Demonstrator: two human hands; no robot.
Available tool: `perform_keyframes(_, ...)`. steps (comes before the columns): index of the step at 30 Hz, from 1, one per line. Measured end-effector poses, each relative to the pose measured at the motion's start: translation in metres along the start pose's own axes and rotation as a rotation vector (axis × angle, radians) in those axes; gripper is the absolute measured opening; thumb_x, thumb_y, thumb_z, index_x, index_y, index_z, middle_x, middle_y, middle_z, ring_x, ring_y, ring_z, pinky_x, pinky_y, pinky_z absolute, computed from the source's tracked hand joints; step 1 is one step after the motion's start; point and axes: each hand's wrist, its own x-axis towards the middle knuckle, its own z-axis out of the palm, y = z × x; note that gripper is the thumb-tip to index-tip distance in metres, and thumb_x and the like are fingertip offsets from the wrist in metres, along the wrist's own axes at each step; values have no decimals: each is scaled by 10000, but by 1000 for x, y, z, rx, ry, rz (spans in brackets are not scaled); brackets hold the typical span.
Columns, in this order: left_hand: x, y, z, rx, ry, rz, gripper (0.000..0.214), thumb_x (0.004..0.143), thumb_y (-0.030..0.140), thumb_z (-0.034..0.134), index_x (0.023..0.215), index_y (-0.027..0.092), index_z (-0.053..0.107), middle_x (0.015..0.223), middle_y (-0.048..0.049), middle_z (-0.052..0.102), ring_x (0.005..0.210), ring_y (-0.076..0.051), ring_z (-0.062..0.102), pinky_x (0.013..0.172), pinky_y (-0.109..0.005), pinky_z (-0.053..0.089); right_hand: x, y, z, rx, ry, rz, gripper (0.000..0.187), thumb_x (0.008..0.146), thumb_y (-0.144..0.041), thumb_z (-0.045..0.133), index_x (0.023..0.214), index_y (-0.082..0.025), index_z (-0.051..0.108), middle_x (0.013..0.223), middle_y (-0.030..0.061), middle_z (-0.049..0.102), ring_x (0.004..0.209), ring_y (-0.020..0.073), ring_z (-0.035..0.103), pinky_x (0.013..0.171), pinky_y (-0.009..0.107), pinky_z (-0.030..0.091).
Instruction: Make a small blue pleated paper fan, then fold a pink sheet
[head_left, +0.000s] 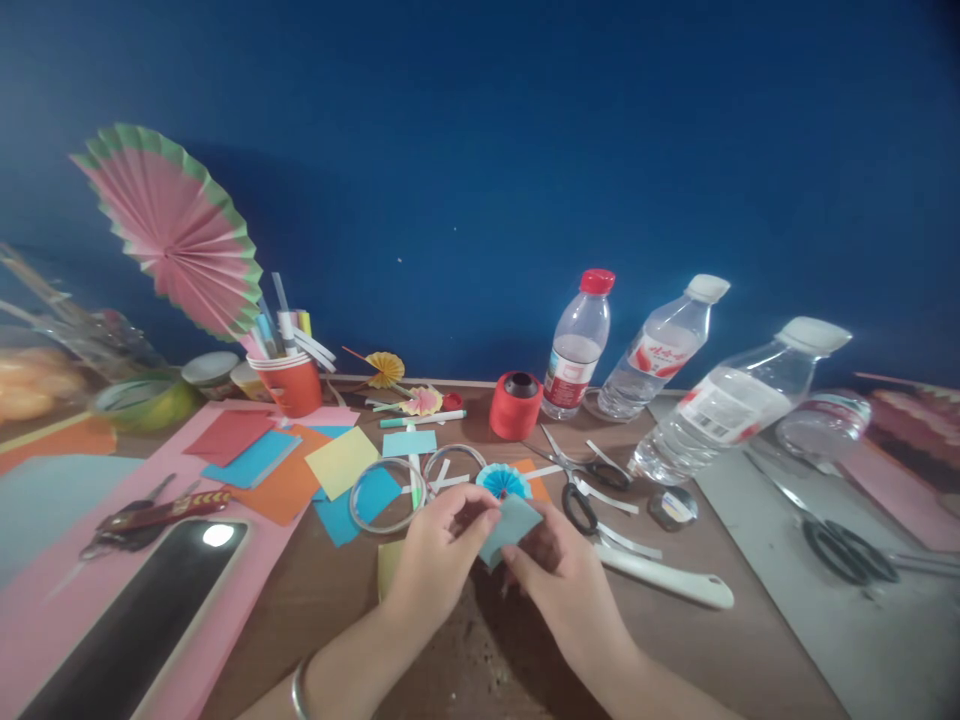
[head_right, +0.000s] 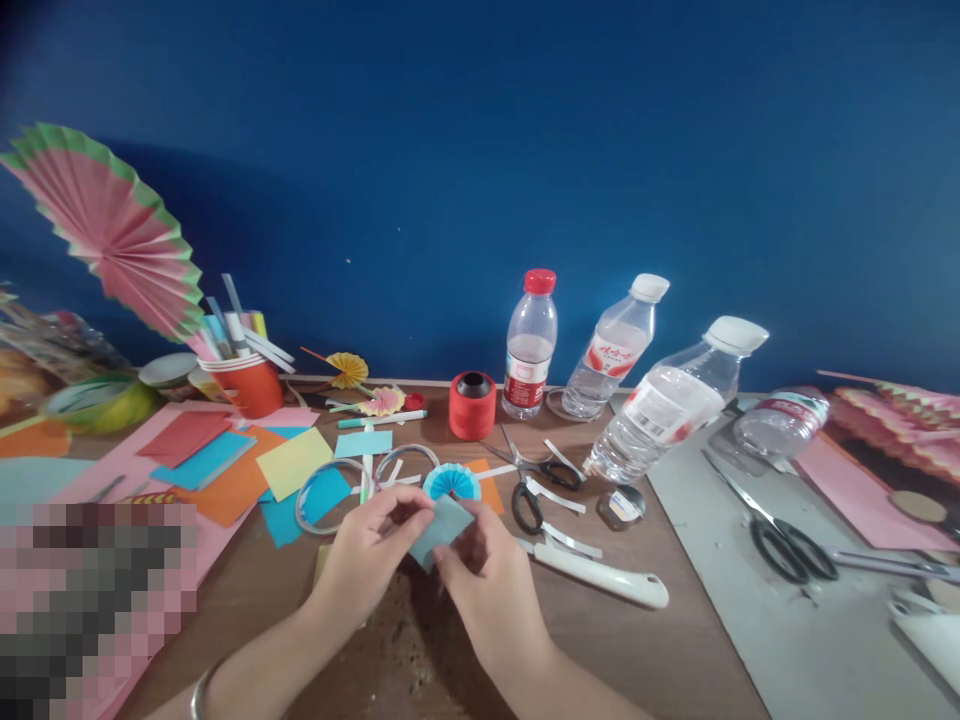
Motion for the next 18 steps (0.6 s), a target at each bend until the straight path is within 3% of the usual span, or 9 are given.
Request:
perform_keyframes(2,2,-1,-1,61,5,52,106,791,262,527,794,215,622,809,9,621,765,-141,556,680,-225,414,1,0,-3,-35,36,-101,404,723,-220,565,1120,-205,490,974,52,609,738,160,579,601,245,452)
perform_keyframes(4,4,-1,-3,139,-24,117,120,802,264,525,791,222,637,819,10,623,792,-141,553,709,-230,408,2,-1,-7,-156,42,-201,380,739,-214,551,1116,-226,501,1057,48,581,841,166,564,694,256,450)
perform_keyframes(7,4,1,-4,260,-135,178,143,825,247,501,799,229,640,817,13,614,787,-132,548,714,-234,402,4,-4,-12,-324,-13,-221,187,782,-216,501,950,-232,581,886,7,619,756,142,557,670,237,429)
perform_keyframes(11,1,-1,-3,433,-234,210,162,850,219,459,816,229,618,818,10,588,796,-139,530,716,-259,394,8,-4,-13,-500,-42,-175,85,775,-177,479,802,-216,550,666,-31,570,569,115,495,543,222,363)
perform_keyframes(18,-2,-6,1,679,-279,270,137,790,82,467,729,183,537,779,6,544,791,-159,485,720,-294,391,7,3,-13,-774,-147,-338,179,668,-18,424,709,-191,446,748,0,530,676,141,487,594,245,333)
